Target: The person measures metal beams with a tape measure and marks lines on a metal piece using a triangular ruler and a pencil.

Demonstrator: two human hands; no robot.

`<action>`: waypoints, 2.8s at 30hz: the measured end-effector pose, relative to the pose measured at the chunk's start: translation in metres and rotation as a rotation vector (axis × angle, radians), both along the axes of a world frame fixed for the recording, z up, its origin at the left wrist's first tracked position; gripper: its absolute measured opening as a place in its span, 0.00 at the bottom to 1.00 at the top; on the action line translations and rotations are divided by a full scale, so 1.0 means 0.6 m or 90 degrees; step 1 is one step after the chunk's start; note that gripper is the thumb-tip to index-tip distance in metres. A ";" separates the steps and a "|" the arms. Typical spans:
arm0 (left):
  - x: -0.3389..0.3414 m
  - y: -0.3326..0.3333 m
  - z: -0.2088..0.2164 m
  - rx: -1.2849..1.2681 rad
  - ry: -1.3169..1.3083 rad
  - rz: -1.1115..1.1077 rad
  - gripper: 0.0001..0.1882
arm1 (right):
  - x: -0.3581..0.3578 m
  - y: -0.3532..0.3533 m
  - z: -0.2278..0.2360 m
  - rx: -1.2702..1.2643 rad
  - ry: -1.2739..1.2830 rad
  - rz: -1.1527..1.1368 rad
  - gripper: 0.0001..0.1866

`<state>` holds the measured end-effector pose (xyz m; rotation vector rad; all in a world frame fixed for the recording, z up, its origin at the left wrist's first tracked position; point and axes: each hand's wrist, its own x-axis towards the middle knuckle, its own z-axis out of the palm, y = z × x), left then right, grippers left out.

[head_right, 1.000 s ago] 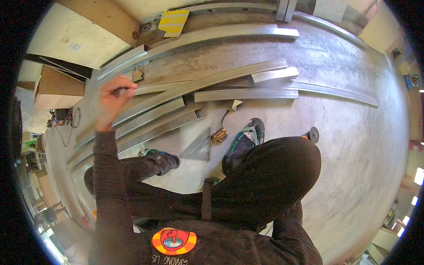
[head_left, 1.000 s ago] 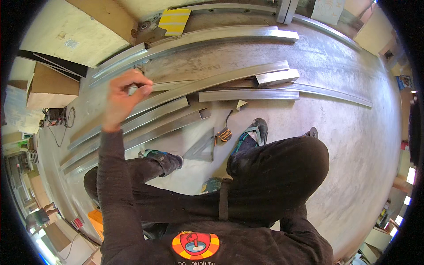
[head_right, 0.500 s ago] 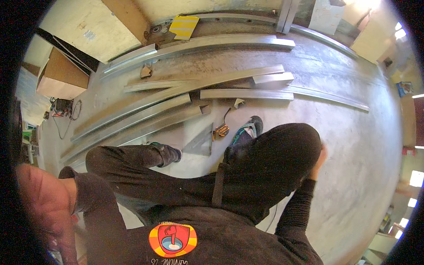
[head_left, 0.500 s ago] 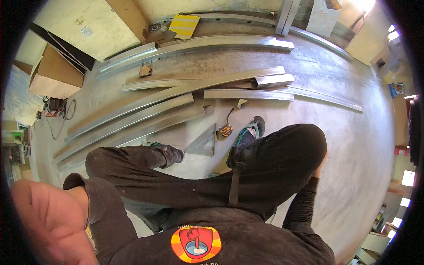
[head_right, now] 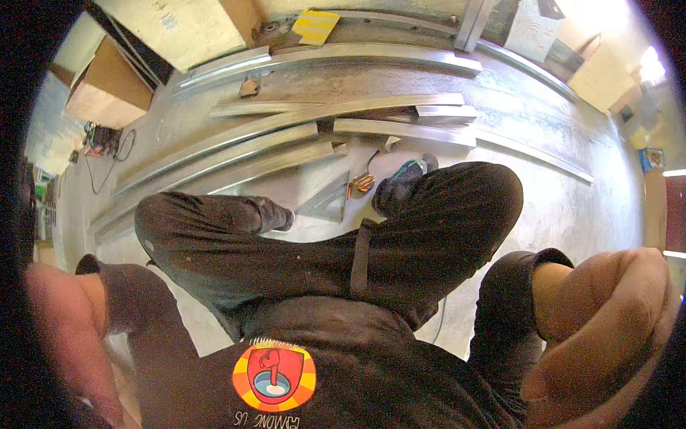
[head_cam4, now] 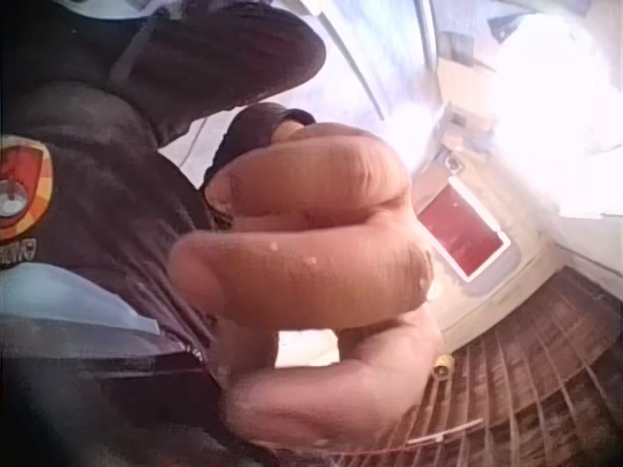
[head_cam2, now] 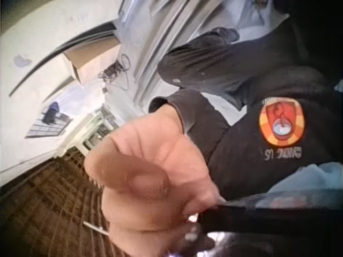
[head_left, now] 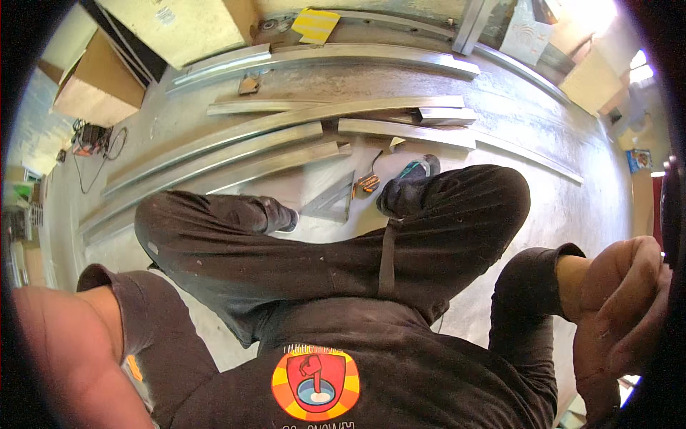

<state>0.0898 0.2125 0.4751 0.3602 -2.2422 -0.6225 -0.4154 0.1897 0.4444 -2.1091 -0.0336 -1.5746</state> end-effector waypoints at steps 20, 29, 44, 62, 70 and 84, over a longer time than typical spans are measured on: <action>0.094 0.044 -0.004 -0.001 -0.216 0.566 0.22 | 0.303 -0.348 -0.241 0.241 0.626 -0.162 0.31; 0.076 0.054 -0.180 0.122 -0.682 0.809 0.21 | 0.296 -0.384 -0.675 0.728 0.737 -0.251 0.19; 0.062 -0.026 -0.179 0.286 -0.532 0.693 0.29 | 0.361 -0.251 -0.766 0.331 0.851 -0.116 0.10; 0.226 0.084 -0.358 0.271 -0.091 0.936 0.46 | 0.708 -0.173 -0.413 0.234 0.208 0.038 0.14; 0.366 0.170 -0.440 0.190 0.157 1.007 0.49 | 0.758 -0.166 -0.404 0.198 0.239 0.052 0.12; 0.166 0.102 -0.298 0.101 -0.277 1.034 0.31 | 0.653 -0.184 -0.545 0.289 0.366 0.167 0.14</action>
